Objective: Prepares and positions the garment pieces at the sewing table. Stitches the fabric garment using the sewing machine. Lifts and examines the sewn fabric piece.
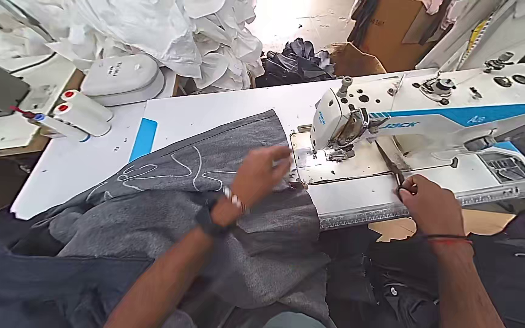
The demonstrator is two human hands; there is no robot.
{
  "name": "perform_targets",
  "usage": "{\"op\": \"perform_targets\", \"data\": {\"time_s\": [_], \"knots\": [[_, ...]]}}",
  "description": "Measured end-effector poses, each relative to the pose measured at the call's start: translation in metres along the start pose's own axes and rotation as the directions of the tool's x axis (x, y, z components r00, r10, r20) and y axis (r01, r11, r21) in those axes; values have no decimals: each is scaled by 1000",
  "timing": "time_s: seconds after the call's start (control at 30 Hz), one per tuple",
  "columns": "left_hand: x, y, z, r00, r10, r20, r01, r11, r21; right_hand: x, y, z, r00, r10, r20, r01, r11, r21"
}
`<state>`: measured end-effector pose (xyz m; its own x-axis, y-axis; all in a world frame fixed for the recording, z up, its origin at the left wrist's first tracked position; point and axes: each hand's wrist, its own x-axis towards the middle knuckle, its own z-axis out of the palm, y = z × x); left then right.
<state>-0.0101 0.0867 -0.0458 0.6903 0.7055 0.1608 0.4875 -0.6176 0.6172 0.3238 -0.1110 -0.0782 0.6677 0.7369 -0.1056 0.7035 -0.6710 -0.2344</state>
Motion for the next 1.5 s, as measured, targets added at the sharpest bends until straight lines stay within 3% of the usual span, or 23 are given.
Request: {"op": "perform_targets", "data": {"time_s": [0.07,0.13,0.2,0.27,0.3,0.4,0.47,0.53,0.6,0.63,0.7,0.73,0.8,0.87,0.93,1.0,1.1,1.13,1.17,1.23,1.27,1.33,1.5], "knots": [[40,-38,-20,989,-102,-105,116,984,134,1,-11,-9,999,-27,-35,23,995,-94],[76,-85,-36,958,-228,-172,266,932,247,-7,-33,-7,976,-186,-116,186,983,-14],[99,-115,-45,913,-348,-213,401,861,314,-24,-71,0,932,-322,-166,348,922,171],[118,-130,-40,882,-437,-177,471,791,390,-57,-107,20,867,-488,-98,474,749,463],[126,-138,-32,882,-447,-152,466,774,428,-76,-122,33,805,-587,-79,541,674,503],[143,-157,-17,882,-425,-205,470,758,452,-114,-159,74,548,-831,-96,832,528,171],[139,-168,-19,860,-436,-264,509,751,420,-124,-163,112,367,-930,20,927,368,80],[133,-174,-27,847,-453,-277,528,776,345,-127,-146,148,213,-968,-131,976,216,-12],[124,-187,-24,892,-374,-255,442,842,311,-139,-117,153,142,-948,-285,990,142,24],[114,-190,-19,922,-310,-232,372,874,313,-148,-102,152,158,-956,-247,987,148,59],[78,-173,-1,967,-195,-162,239,914,327,-165,-84,161,355,-934,37,928,357,111],[55,-153,6,977,-169,-128,201,931,305,-163,-88,164,476,-830,290,835,530,148],[10,-113,25,980,-172,-96,191,950,247,-143,-114,181,555,-480,680,571,814,109],[-17,-94,52,978,-154,-140,186,947,261,-122,-131,202,590,-306,747,361,928,94],[-35,-79,65,980,-129,-155,164,956,244,-123,-134,210,658,-297,692,196,955,223],[-39,-73,68,986,-103,-135,129,969,210,-127,-147,193,610,-337,717,207,941,267],[-34,-76,68,994,-61,-93,75,985,156,-129,-165,127,324,-430,843,458,851,259],[-35,-77,67,995,-52,-86,64,988,141,-132,-159,103,321,-498,806,493,814,307],[-34,-77,66,996,-39,-75,49,990,129,-134,-150,82,432,-569,699,488,800,350],[-28,-76,66,999,3,-51,2,995,102,-127,-133,67,827,-539,158,461,812,357],[-27,-76,66,999,27,-34,-24,996,85,-111,-129,66,905,-421,-64,415,836,359],[-22,-77,66,997,75,-16,-74,996,58,-69,-122,76,941,-237,-241,319,857,404],[-27,-85,60,993,115,-9,-115,993,24,-35,-122,103,973,-124,-197,217,786,579]]}}
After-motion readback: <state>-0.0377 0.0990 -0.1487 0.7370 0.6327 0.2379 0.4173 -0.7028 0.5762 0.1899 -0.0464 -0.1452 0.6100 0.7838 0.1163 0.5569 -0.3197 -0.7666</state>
